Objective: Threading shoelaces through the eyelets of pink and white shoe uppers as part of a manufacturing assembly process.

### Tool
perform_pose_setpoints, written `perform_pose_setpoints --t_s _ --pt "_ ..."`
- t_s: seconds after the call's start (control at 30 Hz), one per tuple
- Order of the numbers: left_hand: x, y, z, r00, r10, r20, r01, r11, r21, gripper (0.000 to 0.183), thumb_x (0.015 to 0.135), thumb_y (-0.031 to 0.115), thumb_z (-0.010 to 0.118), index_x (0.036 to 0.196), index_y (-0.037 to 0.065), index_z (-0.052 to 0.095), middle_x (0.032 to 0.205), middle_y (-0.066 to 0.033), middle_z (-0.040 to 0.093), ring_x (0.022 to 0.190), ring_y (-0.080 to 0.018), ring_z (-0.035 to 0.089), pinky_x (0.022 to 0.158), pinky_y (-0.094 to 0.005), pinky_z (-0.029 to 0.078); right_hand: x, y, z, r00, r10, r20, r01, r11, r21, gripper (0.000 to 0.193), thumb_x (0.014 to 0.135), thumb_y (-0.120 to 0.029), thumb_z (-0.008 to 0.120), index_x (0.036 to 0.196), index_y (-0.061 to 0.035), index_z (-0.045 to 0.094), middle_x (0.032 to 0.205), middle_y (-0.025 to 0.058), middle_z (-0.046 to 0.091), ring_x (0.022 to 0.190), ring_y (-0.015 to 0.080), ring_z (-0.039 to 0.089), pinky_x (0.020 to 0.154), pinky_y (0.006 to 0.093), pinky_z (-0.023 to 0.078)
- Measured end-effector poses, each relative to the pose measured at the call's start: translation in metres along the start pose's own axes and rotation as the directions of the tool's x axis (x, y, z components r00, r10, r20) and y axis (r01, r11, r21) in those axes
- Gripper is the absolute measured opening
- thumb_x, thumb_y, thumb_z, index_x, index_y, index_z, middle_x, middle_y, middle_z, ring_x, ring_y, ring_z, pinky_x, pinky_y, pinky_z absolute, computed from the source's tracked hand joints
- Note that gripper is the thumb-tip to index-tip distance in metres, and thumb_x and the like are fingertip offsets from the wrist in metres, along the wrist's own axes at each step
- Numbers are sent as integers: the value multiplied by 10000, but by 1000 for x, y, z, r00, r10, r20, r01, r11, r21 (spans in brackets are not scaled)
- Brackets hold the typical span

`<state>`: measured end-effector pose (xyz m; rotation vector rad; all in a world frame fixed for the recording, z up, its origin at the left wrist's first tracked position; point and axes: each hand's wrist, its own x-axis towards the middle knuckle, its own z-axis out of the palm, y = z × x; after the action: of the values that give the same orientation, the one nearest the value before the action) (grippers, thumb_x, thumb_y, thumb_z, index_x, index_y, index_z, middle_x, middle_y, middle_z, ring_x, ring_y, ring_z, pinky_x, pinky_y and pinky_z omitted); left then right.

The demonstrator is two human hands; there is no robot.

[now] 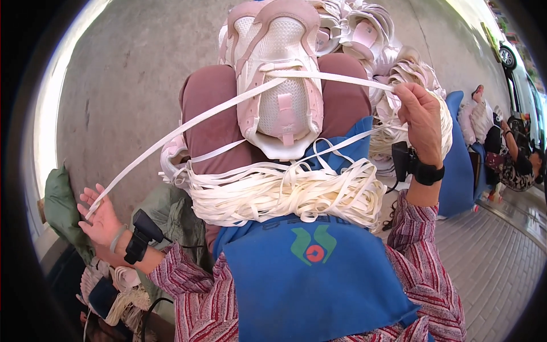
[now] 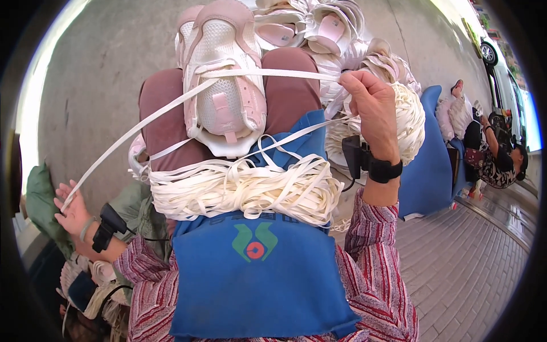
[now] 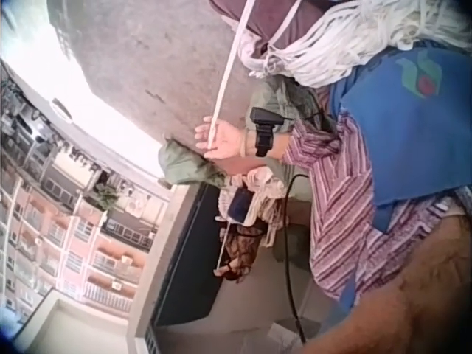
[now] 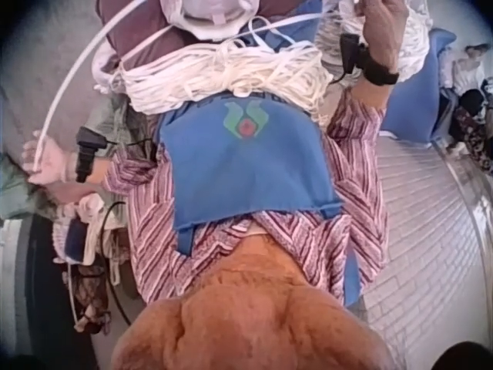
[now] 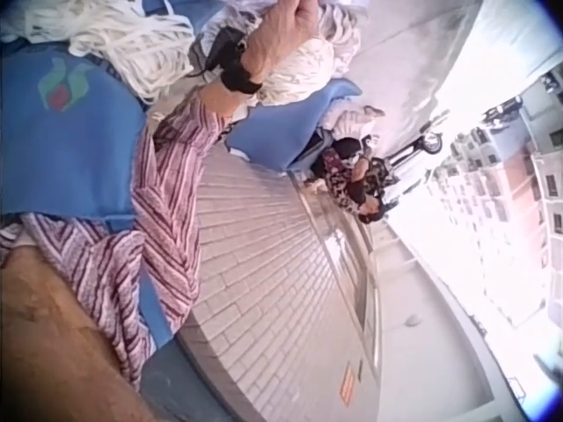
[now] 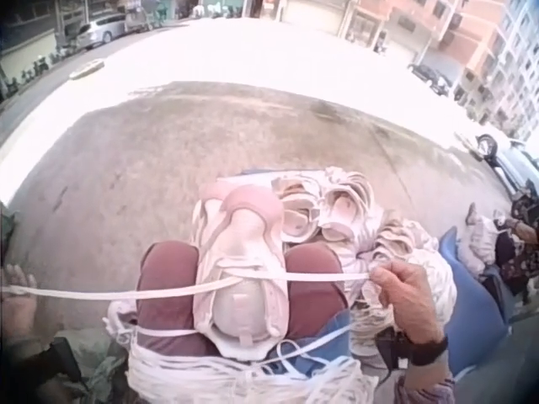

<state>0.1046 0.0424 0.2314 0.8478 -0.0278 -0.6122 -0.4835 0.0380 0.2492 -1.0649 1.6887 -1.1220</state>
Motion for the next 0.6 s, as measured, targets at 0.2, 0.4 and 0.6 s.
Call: perform_pose_setpoints --t_s 0.2,0.4,0.6 --pt "-32 -29 43 529 -389 754 290 918 270 317 998 245 476 1184 -3 545 984 -94 554 869 -194 539 911 -421 446 13 -15 36 870 -484 -95 349 741 -573 192 892 -150 633 1014 -10 684 870 36 622 632 67 585 591 207 454" --pt "-142 -95 89 413 -578 704 -224 685 693 251 970 177 555 1127 -10 610 941 -37 603 613 -52 460 616 -209 417 -5 -33 83 831 -501 242 556 748 -362 179 846 -37 625 1018 -4 662 977 122 621 704 194 635 619 280 494" --pt "-180 -129 112 231 -724 650 -356 558 749 253 934 204 619 1099 13 610 925 -10 606 658 -37 496 626 -195 438 11 -26 88 678 -621 393 733 534 -421 187 821 -27 641 1004 -45 674 919 130 632 779 290 634 674 345 506"
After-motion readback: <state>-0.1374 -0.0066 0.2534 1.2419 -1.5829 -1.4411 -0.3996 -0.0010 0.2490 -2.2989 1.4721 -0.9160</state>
